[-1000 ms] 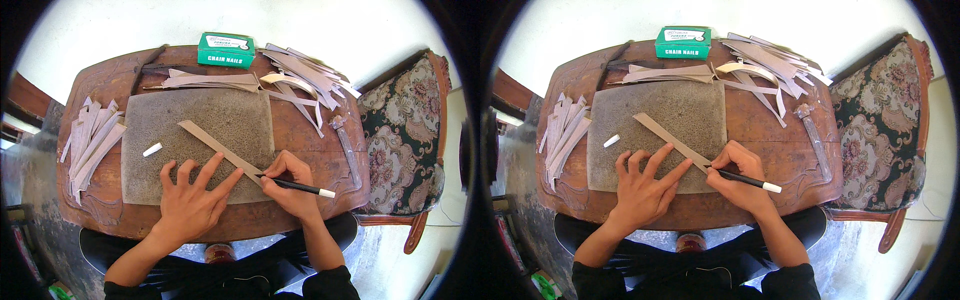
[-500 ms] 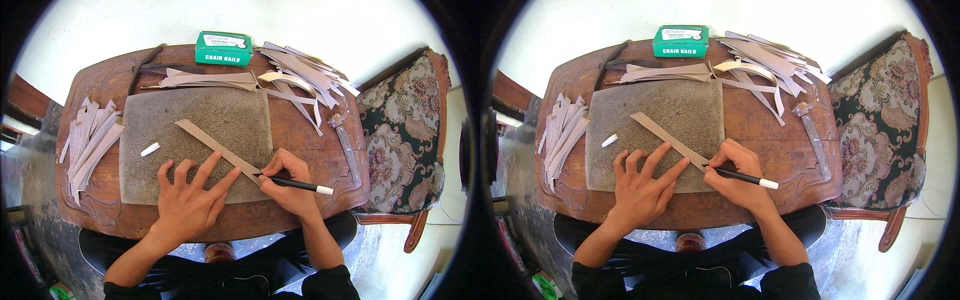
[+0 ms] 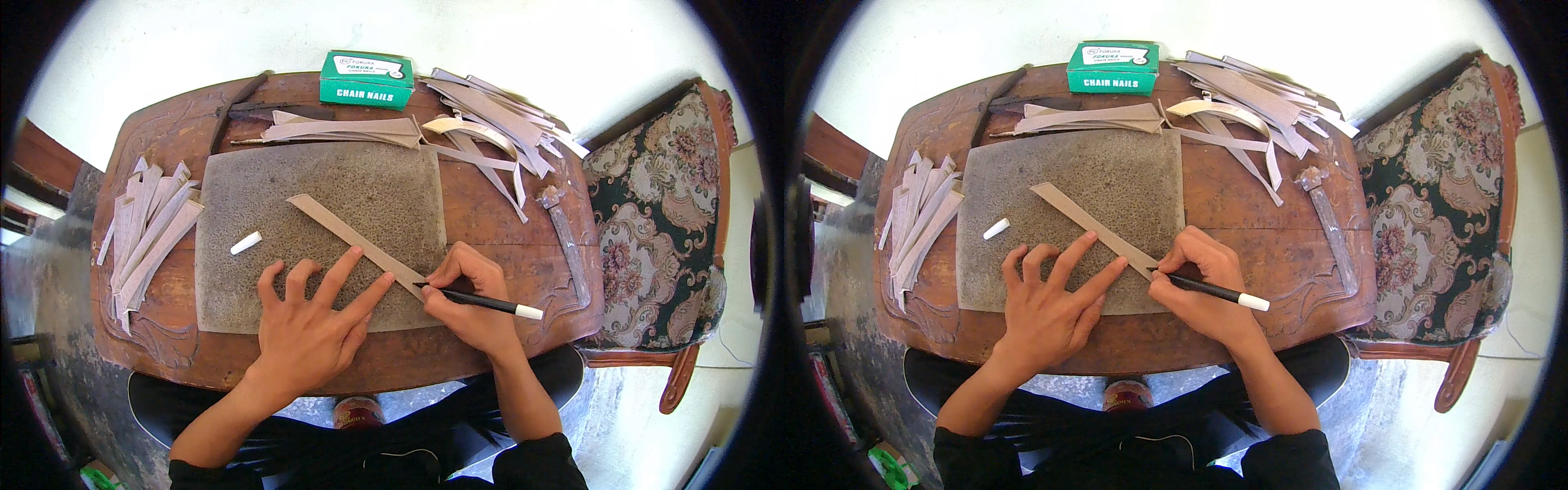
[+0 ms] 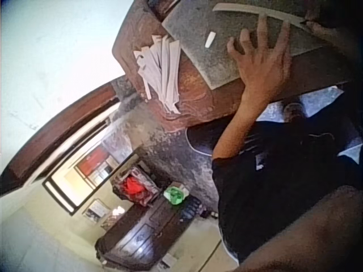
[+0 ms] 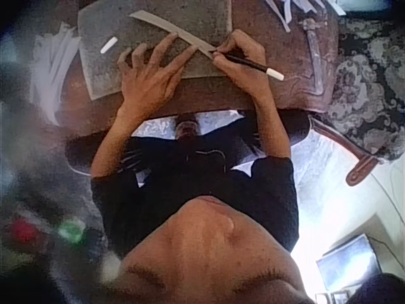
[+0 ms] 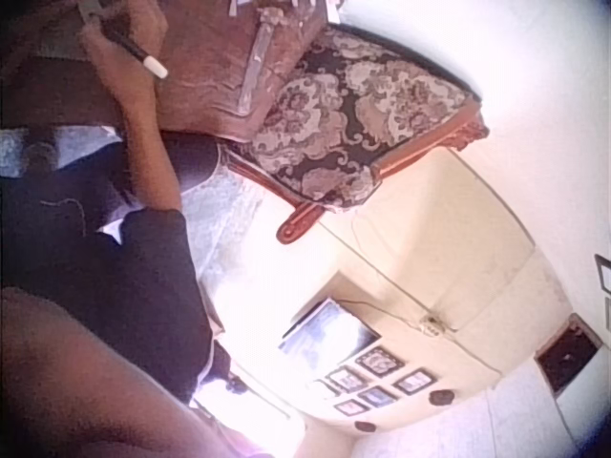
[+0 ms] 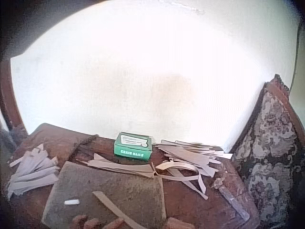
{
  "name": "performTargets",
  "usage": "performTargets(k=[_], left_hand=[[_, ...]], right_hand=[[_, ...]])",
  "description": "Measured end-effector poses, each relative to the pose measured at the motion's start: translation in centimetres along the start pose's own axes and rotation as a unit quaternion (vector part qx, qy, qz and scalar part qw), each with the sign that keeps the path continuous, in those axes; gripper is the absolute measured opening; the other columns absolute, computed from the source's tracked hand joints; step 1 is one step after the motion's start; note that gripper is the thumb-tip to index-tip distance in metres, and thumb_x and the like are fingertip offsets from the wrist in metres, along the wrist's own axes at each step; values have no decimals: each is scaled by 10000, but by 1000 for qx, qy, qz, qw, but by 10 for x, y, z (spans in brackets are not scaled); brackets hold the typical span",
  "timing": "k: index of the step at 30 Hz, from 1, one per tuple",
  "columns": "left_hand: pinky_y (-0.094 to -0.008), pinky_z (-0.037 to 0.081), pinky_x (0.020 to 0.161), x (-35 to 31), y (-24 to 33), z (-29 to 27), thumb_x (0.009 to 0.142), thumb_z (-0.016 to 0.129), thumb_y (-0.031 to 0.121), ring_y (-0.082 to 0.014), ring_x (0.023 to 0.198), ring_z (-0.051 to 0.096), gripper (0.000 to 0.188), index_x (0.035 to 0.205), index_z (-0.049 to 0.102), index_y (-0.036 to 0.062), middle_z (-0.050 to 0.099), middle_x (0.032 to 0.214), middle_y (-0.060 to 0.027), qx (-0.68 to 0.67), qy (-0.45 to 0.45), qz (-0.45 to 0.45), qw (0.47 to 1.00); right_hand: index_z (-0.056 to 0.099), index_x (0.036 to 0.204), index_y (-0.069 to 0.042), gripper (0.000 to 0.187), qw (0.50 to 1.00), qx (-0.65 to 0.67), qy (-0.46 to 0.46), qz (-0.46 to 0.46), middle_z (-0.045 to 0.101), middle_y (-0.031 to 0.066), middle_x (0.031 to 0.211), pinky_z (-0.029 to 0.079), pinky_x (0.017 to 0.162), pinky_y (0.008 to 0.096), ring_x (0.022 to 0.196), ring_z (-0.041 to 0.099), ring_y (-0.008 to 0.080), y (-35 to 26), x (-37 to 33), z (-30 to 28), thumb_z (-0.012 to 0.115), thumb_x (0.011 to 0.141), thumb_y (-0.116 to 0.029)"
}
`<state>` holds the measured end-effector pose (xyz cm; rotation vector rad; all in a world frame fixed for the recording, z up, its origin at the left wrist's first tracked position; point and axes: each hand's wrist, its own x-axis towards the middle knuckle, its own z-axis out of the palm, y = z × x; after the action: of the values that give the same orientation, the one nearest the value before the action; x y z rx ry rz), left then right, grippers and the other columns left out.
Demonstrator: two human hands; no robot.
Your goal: The person marks a strip of paper with a pen and ruler, then uses a hammer to tap along the marked line. They repeat this process on another strip, handling multiple paper pieces on the table.
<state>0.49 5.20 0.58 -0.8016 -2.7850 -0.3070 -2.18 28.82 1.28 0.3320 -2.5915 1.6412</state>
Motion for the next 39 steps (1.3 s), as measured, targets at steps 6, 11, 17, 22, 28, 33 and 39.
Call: performTargets(k=[6,11,17,22,28,33,39], left_hand=[[-548,274,1085,0,-1,1,903,645,283,-299,1189,423,483,1382,659,344,499,1517,-28,1,-1,0,1000],[-546,271,1086,0,0,-1,905,641,282,-301,1190,422,481,1382,659,342,497,1517,-30,1,-1,1,1000],[-564,285,1073,-1,1,3,865,690,293,-291,1188,434,521,1379,652,366,509,1517,-5,-1,5,-12,1000],[-567,285,1073,-3,9,9,808,724,272,-279,1182,451,575,1372,651,356,523,1498,-2,31,-6,11,999],[-561,276,1082,0,11,1,870,679,273,-280,1191,433,504,1371,662,326,510,1492,-8,-33,12,11,999],[-573,293,1063,-1,10,3,888,677,363,-270,1180,456,498,1385,643,364,520,1500,1,-14,16,15,1000],[-569,301,1059,-2,9,6,904,668,382,-265,1175,454,473,1377,650,368,513,1510,8,-6,14,19,1000]], right_hand=[[580,759,3,167,1000,14,1,5,595,83,772,483,630,293,687,614,179,-1,0,1,745,729,-2],[580,765,2,170,1000,7,1,6,596,84,774,488,633,295,692,620,182,-2,0,0,746,730,-2],[584,780,-5,169,999,30,-4,22,613,70,786,493,653,267,717,624,139,2,-2,0,750,747,2],[587,809,-17,168,990,120,-16,78,638,58,827,491,668,245,753,613,97,8,-4,-3,751,786,11],[581,825,-29,176,993,105,-20,52,629,72,853,490,676,243,769,608,108,9,-5,-6,743,806,37],[571,808,-28,199,998,58,-33,20,615,64,840,486,677,244,765,607,112,7,-5,-10,747,782,60],[568,785,-23,204,999,26,-31,9,619,66,823,488,680,251,767,622,121,10,-5,-11,752,764,63]])
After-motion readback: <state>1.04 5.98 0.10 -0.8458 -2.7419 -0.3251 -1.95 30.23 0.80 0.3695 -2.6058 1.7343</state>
